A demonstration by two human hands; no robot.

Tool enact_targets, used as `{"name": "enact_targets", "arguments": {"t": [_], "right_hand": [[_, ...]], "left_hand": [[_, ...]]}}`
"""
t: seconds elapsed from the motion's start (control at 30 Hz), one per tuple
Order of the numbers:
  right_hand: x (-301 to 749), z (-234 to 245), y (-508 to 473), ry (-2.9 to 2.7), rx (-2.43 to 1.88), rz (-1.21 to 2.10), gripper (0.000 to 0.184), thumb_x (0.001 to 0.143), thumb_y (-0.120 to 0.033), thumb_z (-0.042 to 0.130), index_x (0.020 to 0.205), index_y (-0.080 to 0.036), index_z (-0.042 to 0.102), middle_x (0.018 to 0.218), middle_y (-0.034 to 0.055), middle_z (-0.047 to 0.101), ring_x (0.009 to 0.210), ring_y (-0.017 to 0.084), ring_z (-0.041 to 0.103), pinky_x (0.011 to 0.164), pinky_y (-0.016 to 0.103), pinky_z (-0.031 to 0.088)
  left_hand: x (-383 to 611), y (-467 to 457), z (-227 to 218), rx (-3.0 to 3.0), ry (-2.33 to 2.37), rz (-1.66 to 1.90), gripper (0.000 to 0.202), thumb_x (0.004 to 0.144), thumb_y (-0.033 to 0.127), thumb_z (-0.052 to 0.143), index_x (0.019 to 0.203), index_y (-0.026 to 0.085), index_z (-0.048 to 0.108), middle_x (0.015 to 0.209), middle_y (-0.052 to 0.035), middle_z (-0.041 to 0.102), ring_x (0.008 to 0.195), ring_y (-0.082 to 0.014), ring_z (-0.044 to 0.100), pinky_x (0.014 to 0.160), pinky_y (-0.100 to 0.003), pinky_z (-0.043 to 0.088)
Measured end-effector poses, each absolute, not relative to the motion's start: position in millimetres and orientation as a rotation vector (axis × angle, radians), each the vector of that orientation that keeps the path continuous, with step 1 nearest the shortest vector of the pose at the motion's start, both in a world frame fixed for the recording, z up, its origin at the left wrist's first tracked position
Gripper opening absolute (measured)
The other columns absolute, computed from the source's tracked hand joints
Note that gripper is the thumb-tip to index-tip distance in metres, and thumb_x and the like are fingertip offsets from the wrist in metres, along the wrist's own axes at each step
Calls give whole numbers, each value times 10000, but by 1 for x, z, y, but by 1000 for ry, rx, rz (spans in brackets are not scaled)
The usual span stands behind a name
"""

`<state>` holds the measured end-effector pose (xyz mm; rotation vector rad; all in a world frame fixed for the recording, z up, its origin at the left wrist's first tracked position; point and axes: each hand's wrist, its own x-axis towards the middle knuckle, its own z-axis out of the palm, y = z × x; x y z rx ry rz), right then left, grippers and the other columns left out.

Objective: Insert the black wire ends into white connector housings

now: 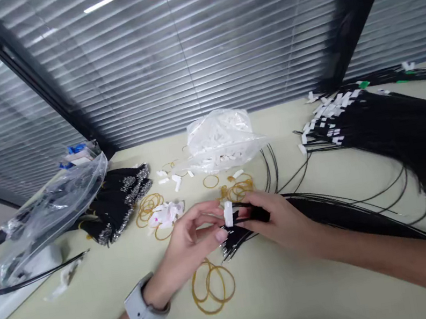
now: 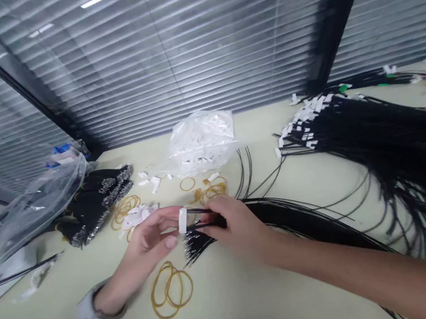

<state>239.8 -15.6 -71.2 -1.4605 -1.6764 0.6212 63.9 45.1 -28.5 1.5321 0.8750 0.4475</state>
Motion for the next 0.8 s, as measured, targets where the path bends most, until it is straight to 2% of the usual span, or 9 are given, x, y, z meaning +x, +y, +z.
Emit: {"name": "enact_targets", "arguments": {"t": [0.07,0.1,0.17,0.27,0.4,0.5,0.57,0.7,0.8], "right_hand": [[237,-69,-15,-1594,-1471,624,175,750,-300,520,757,-127,493,758,6,509,716,79,453,643,221,363],[236,-68,-15,-1567,-1465,624,186,752,-312,518,767,-129,493,774,6,509,737,81,454,664,225,367],[234,-65,-15,-1536,-1440,629,201,759,-334,510,774,-135,492,791,2,510,765,79,456,698,225,370],[237,-57,-14,-1502,-1396,639,250,778,-388,484,780,-139,481,775,-2,506,743,66,459,678,205,375],[255,-36,-8,-1420,-1340,593,364,821,-489,380,818,-132,450,757,12,507,685,52,457,615,182,372],[271,-19,-1,-1356,-1321,497,399,850,-494,313,810,-124,457,758,17,520,667,42,441,645,188,361],[278,-12,2,-1336,-1316,449,414,852,-499,305,793,-120,460,742,19,522,669,44,437,651,194,356],[278,-9,3,-1353,-1316,415,416,842,-505,325,797,-117,467,720,13,514,606,34,402,582,189,333],[277,-6,3,-1379,-1328,397,405,830,-499,361,818,-112,482,730,14,517,590,28,405,566,186,336]], "left_hand": [[70,41,-30,1734,911,355,447,594,416,647,989,246,524,1046,15,559,911,-21,528,821,-126,473],[73,39,-31,1849,936,289,426,599,454,624,966,255,535,1046,24,553,889,-22,530,788,-134,479],[80,35,-35,2115,959,246,418,616,518,564,953,270,542,907,36,578,738,-8,530,641,-122,460],[86,33,-39,2217,927,247,350,732,500,379,821,223,575,766,42,599,662,11,514,604,-107,418],[81,39,-39,2414,924,207,360,775,443,307,799,226,593,792,30,595,727,-13,505,681,-156,396],[77,36,-36,2592,917,132,362,791,377,276,796,219,602,819,-13,551,789,-69,476,725,-231,398],[81,31,-30,2674,909,131,362,795,317,243,779,205,587,963,-35,510,935,-120,446,799,-304,414],[110,21,-20,2739,815,198,309,783,292,261,979,247,495,1082,-30,442,1010,-129,431,899,-371,436],[140,21,-28,2769,662,209,515,744,494,286,1181,234,364,1232,-65,369,1104,-165,410,969,-394,429]]}}
